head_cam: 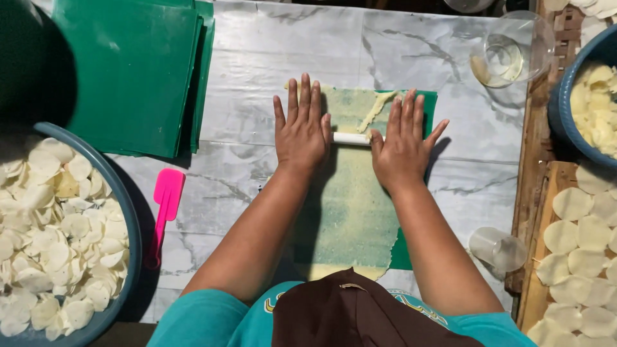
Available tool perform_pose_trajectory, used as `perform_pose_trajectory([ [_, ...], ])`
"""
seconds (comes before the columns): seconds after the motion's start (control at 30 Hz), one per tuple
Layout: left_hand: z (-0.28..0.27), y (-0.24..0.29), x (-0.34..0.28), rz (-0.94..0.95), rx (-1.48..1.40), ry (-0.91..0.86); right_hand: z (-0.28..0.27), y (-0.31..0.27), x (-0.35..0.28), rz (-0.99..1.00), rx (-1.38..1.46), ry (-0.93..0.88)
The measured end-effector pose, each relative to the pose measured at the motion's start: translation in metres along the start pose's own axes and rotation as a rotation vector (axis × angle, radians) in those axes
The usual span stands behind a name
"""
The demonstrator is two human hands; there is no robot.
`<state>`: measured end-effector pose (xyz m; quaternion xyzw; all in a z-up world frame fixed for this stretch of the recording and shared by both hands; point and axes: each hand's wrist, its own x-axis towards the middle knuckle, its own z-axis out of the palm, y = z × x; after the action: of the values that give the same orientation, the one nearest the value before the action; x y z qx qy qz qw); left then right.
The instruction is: Rolling out thin sheets of dough or paste on a mat using a rolling pin.
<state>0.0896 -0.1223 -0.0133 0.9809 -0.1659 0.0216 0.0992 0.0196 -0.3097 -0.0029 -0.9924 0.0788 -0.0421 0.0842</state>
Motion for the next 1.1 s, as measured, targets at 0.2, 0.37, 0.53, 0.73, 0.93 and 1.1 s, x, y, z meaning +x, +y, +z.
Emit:
perform_pose_trajectory([
  [0.2,-0.034,-0.002,0.069,-0.088,-0.027,-0.258,-0.023,-0.010,0.072,0.076,-0.013,-0.200],
  [0.37,-0.042,-0.005,0.069,-0.065,-0.074,-0.174,-0.026,-0.004,0.069,0.035,0.015,-0.128],
  [0.53,-0.021,-0.004,0.025,0.024,-0.029,-0.057,-0.006,-0.002,0.023,-0.007,0.064,0.036],
  [0.73,-0.001,-0.010,0.065,0.018,-0.061,-0.012,-0.007,-0.008,0.066,0.018,-0.029,-0.117],
  [0.93,-0.018,-0.012,0.137,-0.079,-0.074,-0.233,-0.028,-0.014,0.139,0.113,-0.028,-0.347],
  [1.1,-0.013,-0.033,0.157,0.423,-0.461,0.497,-0.022,-0.005,0.172,0.122,0.082,-0.229],
])
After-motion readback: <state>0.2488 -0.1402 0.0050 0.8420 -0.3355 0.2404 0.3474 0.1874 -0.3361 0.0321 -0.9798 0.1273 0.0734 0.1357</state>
